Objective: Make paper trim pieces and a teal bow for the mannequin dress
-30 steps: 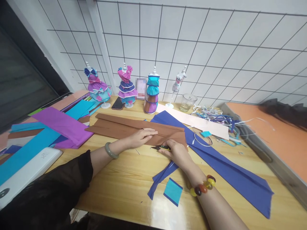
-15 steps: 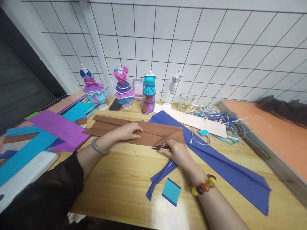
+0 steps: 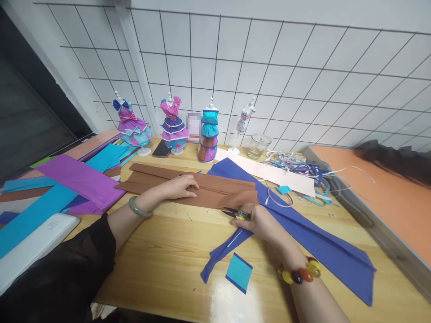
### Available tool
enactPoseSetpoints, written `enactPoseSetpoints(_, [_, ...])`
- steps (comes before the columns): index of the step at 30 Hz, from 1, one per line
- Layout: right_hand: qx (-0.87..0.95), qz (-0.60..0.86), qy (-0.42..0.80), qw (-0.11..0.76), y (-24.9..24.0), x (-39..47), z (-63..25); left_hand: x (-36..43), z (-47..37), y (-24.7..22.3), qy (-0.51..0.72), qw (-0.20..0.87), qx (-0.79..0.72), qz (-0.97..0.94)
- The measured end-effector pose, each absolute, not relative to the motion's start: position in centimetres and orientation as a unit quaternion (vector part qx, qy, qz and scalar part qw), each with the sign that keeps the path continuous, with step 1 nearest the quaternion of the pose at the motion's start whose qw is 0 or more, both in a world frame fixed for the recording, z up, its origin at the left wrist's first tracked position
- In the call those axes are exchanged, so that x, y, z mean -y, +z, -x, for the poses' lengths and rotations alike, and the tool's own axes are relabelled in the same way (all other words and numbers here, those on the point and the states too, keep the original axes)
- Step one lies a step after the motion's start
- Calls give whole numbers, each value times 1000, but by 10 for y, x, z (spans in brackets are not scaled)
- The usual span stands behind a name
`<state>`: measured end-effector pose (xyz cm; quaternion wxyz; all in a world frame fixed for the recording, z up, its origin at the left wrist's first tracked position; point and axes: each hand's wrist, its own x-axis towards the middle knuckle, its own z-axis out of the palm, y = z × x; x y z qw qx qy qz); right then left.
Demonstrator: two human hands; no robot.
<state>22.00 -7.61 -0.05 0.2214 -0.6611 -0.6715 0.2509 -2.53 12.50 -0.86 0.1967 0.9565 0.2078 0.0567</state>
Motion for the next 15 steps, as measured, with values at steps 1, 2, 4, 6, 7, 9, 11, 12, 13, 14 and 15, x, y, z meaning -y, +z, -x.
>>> enactPoseSetpoints(1, [663,659,273,228,1,77,-223,-125,25,-8,57,198,-208,-956])
enactPoseSetpoints(2, [652,661,287,237,2,78,-228,-124,26,-7,58,199,-209,-956])
enactPoseSetpoints(4, [613,698,251,272,5,78,-239,-123,26,-6,58,201,-214,-954])
enactPoseSetpoints(6, [565,750,158,305,6,77,-252,-123,25,-4,57,204,-218,-953])
enactPoseSetpoints(7, [543,771,115,312,6,76,-258,-122,25,-4,59,207,-219,-952])
enactPoseSetpoints(9, [509,803,55,304,4,74,-268,-122,25,-3,60,216,-219,-950])
enactPoseSetpoints(11, [494,821,29,284,0,72,-272,-122,25,-3,56,227,-220,-947])
enactPoseSetpoints(12, [492,825,25,277,-2,71,-273,-122,24,-3,53,232,-221,-946])
enactPoseSetpoints(13, [492,826,25,275,-4,70,-273,-122,24,-3,50,236,-221,-945])
enactPoseSetpoints(14, [491,826,28,276,-6,69,-272,-122,24,-3,48,239,-221,-944])
enactPoseSetpoints(15, [492,824,34,279,-7,68,-270,-122,24,-3,47,241,-221,-944])
